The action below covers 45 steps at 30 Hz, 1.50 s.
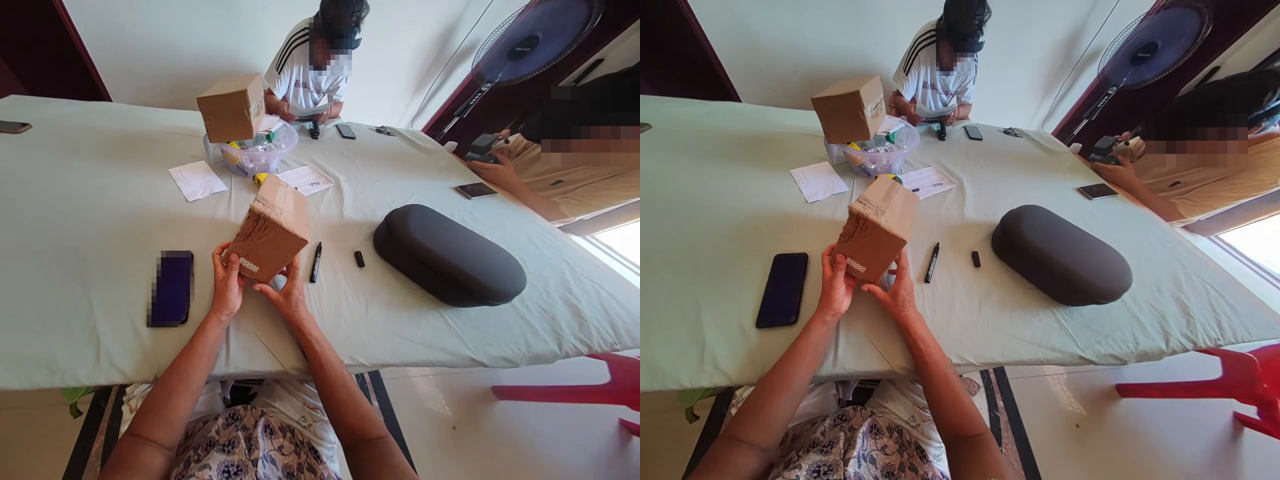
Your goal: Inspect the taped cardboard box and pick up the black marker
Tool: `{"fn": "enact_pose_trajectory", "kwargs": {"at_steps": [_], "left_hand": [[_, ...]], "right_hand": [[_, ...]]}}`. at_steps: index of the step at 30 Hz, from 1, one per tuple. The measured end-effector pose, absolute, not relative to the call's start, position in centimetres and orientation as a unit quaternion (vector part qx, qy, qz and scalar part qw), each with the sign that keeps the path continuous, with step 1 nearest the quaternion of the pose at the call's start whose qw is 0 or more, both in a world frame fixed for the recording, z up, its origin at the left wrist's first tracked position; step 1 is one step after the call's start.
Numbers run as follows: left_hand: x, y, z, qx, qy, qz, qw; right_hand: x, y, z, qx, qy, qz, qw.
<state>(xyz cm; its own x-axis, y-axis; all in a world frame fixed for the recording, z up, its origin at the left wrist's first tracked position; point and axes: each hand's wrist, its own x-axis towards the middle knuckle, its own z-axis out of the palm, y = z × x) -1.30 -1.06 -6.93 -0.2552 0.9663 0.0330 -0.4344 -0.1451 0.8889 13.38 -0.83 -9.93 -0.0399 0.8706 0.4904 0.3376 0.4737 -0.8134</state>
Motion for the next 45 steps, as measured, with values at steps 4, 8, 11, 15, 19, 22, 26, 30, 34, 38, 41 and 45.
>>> {"fn": "enact_pose_trajectory", "kwargs": {"at_steps": [4, 8, 11, 15, 19, 22, 26, 30, 34, 38, 41, 45], "left_hand": [[-1.8, -0.8, -6.8, 0.294, 0.392, 0.695, 0.527], [-2.2, -0.8, -7.0, 0.346, 0.472, 0.664, 0.465], [-2.3, -1.0, -7.1, 0.403, 0.527, 0.66, 0.353], [-2.0, -1.5, -7.2, 0.449, 0.542, 0.661, 0.261], [-1.6, -1.8, -7.3, 0.503, 0.557, 0.623, 0.217], [-1.4, -1.9, -7.6, 0.55, 0.567, 0.59, 0.168], [-1.0, -1.8, -7.7, 0.566, 0.595, 0.549, 0.156], [-0.8, -1.8, -7.6, 0.548, 0.599, 0.557, 0.176], [-1.2, -1.9, -7.2, 0.527, 0.589, 0.566, 0.236], [-1.9, -1.7, -6.6, 0.505, 0.53, 0.553, 0.398], [-2.5, -1.5, -6.0, 0.492, 0.473, 0.546, 0.486], [-3.5, -1.0, -5.6, 0.499, 0.393, 0.559, 0.533]], "right_hand": [[13.9, -0.8, -10.4, -0.44, -0.71, 0.229, 0.5], [14.3, -0.9, -10.6, -0.453, -0.715, 0.185, 0.5], [14.3, -1.0, -10.5, -0.451, -0.721, 0.159, 0.502], [14.1, -1.1, -10.4, -0.45, -0.724, 0.155, 0.5], [14.0, -1.1, -10.3, -0.444, -0.726, 0.145, 0.506], [14.0, -1.1, -10.3, -0.446, -0.725, 0.135, 0.507], [13.9, -1.1, -10.4, -0.448, -0.729, 0.117, 0.504], [13.6, -1.0, -10.4, -0.432, -0.728, 0.109, 0.52], [13.8, -1.0, -9.8, -0.432, -0.73, 0.082, 0.523], [15.0, -0.7, -9.1, -0.436, -0.71, 0.007, 0.553], [16.3, -0.3, -8.8, -0.467, -0.677, -0.052, 0.567], [18.0, 0.1, -8.6, -0.523, -0.624, -0.064, 0.577]]}}
